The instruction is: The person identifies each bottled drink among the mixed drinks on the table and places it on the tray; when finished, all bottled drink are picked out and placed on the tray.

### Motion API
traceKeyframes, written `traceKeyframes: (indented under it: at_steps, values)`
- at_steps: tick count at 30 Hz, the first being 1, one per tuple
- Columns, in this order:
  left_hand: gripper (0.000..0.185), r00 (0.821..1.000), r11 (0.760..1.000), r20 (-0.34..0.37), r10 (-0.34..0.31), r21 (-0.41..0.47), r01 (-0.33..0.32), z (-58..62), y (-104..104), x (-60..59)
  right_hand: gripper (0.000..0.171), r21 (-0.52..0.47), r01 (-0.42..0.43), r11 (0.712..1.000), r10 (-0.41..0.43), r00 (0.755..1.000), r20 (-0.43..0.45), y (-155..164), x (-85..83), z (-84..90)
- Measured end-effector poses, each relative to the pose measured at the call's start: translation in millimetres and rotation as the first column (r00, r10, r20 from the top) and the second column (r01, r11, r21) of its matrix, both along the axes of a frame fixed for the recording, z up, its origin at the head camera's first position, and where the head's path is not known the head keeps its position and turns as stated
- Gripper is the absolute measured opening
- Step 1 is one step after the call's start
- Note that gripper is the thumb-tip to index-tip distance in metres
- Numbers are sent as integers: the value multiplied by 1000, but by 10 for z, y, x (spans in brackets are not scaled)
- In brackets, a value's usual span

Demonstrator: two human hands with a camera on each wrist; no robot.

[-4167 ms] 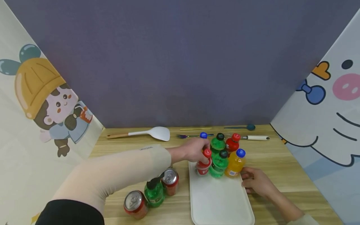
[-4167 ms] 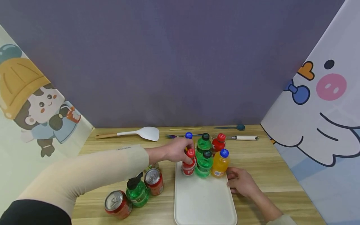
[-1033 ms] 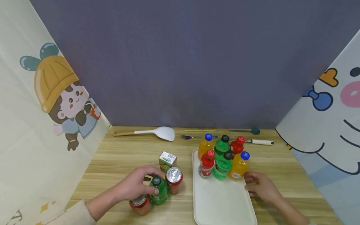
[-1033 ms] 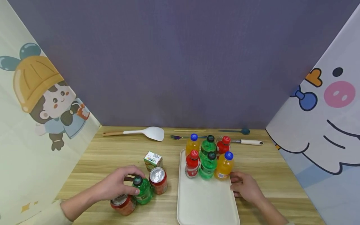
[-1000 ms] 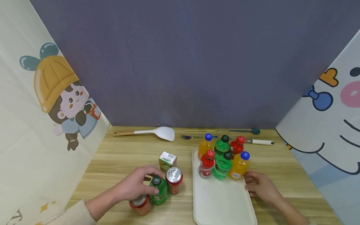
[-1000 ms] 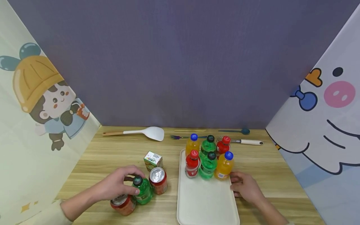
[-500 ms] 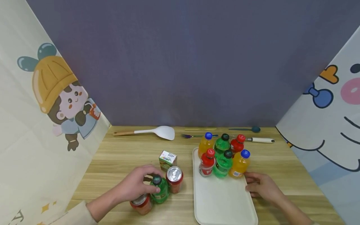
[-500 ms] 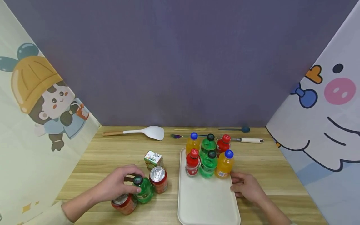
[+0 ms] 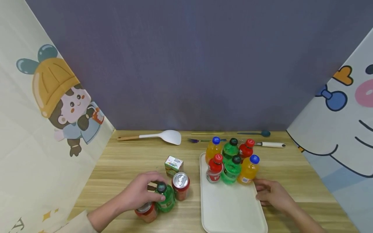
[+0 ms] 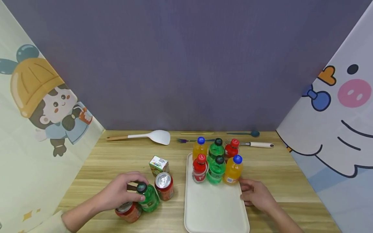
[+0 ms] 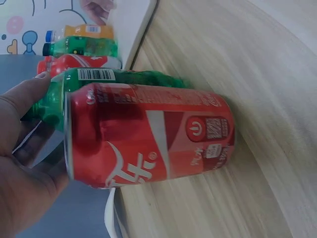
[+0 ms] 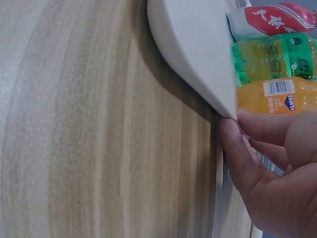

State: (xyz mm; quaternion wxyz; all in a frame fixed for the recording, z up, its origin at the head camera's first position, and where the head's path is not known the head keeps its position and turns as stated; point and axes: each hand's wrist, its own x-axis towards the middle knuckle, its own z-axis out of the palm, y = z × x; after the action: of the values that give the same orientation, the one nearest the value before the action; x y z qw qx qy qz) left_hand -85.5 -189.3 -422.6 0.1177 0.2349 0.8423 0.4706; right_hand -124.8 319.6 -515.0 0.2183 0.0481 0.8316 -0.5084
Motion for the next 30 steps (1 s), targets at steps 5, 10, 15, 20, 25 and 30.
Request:
traceKeyframes:
  at_steps: [5, 10, 15, 20, 25, 30]
  values:
    - [31, 999, 1000, 40, 9, 13, -10, 63, 31, 20, 70, 5, 2, 1000, -2, 1000, -8, -21, 3, 55]
    - [33, 998, 1000, 56, 2, 28, -3, 150, 63, 42, 70, -1, -1, 1000, 1, 1000, -3, -15, 12, 44]
    - [32, 1000, 1000, 21, -17, 25, 16, 265, 102, 60, 71, -15, -10, 1000, 10, 1000, -8, 7, 16, 14]
    - [31, 998, 996, 12, -56, 64, 55, 377, 171, 83, 71, -27, -16, 1000, 15, 1000, -13, 12, 17, 12]
    - [30, 995, 992, 32, -89, 95, 86, 471, 299, 96, 71, -39, -12, 999, 11, 1000, -13, 11, 12, 15]
    - [30, 995, 991, 36, -95, 95, 91, 523, 460, 67, 70, -25, -4, 1000, 4, 1000, -12, -3, 11, 21]
